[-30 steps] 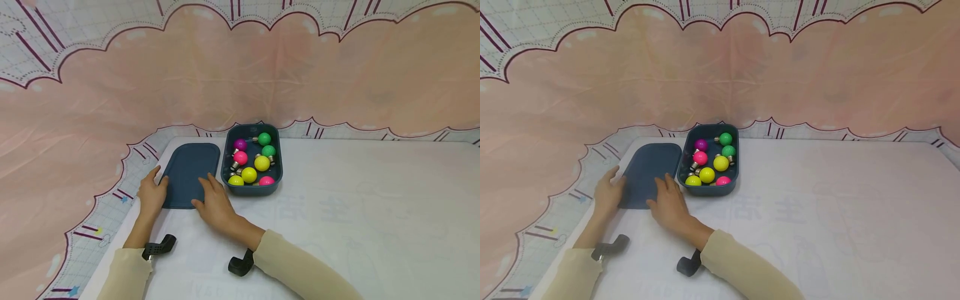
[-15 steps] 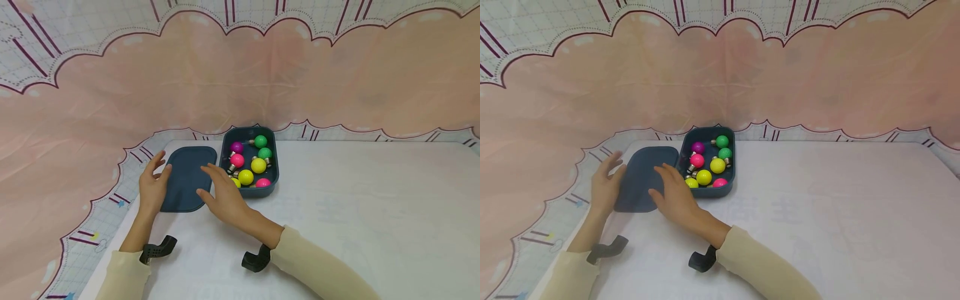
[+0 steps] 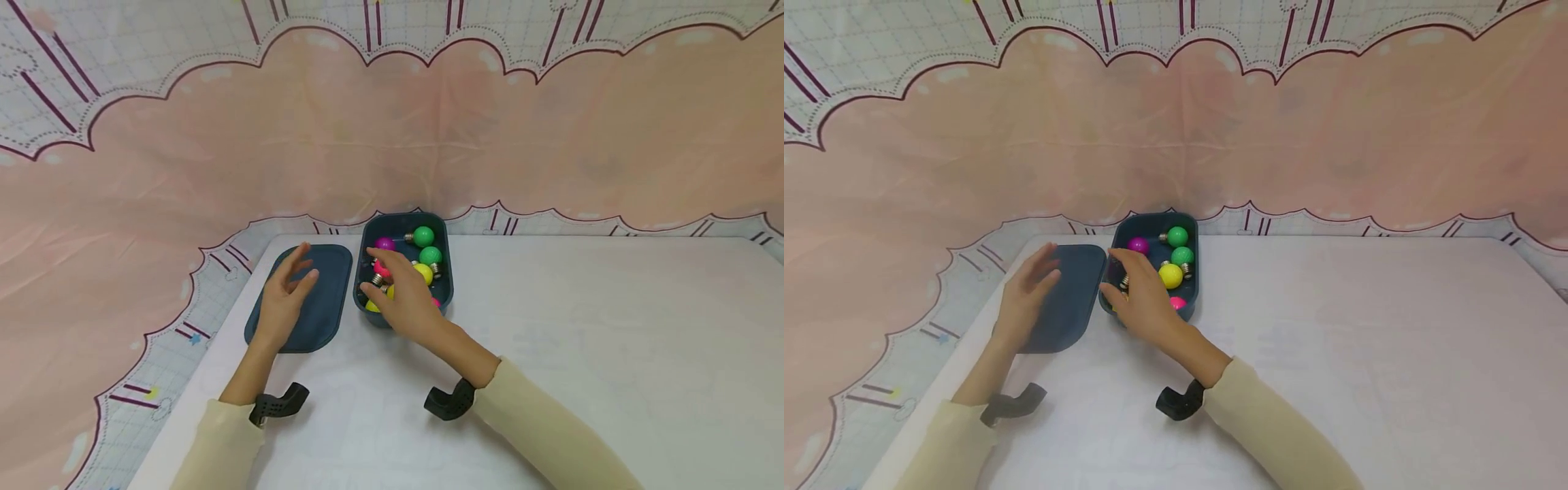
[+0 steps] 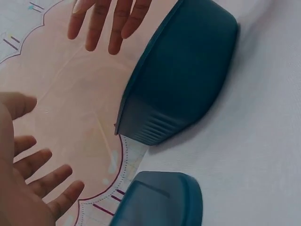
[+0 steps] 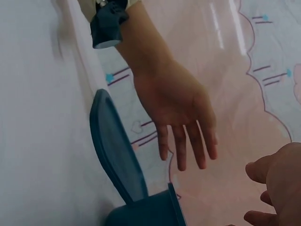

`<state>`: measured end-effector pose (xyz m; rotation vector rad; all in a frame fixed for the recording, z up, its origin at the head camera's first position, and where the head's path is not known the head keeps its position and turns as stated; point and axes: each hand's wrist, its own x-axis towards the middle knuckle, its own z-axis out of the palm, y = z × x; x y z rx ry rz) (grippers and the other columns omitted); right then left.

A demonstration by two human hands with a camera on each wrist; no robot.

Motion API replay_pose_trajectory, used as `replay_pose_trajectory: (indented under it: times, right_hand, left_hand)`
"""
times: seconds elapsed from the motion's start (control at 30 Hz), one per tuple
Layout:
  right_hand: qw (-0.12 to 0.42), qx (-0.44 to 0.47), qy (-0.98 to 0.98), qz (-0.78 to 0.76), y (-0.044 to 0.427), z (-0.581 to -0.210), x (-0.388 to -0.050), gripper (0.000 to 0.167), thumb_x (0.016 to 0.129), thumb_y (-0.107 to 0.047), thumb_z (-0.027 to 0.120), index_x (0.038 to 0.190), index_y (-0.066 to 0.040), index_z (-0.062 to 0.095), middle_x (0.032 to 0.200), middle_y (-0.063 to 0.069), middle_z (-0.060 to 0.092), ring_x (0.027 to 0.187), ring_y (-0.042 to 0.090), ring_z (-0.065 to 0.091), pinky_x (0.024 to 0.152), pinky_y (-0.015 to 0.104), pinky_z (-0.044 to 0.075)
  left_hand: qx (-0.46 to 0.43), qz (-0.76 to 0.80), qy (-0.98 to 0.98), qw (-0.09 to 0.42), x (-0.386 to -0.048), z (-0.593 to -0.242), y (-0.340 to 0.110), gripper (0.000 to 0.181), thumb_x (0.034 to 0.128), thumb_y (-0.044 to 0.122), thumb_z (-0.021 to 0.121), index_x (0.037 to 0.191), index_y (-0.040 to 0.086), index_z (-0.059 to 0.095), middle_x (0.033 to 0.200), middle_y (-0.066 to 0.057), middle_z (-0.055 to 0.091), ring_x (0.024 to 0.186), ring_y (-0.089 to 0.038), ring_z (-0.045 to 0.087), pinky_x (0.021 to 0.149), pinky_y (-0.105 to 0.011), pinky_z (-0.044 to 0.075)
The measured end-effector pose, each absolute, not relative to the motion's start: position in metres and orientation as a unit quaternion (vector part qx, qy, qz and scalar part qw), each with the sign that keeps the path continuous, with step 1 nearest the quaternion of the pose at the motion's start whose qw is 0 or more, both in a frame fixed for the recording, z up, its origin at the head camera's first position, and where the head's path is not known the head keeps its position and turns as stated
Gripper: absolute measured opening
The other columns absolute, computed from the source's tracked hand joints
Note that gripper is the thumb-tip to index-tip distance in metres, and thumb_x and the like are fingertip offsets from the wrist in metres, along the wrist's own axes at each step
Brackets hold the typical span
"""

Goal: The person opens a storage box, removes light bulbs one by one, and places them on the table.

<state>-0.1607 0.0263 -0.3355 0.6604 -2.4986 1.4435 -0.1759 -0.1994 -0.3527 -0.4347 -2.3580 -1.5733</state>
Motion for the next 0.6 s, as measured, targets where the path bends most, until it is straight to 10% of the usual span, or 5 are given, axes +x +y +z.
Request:
replay_pose_trajectory:
  times: [0.6]
  right_hand:
    - [0.061, 0.232, -0.844, 0.480, 0.083, -0.350, -0.197, 0.043, 0.092, -0.018, 0.066, 0.133, -0.009, 0.056, 0.129, 0.009, 0.056, 0.110, 0.028, 0.055, 0.088, 0.036, 0.051]
  left_hand:
    - [-0.217, -0.575, -0.788, 0.016, -0.186, -0.374, -0.159, 0.070, 0.0927, 0.001, 0.059, 0.153, 0.012, 0.025, 0.157, -0.008, 0.019, 0.136, -0.034, 0.031, 0.102, -0.054, 0.033]
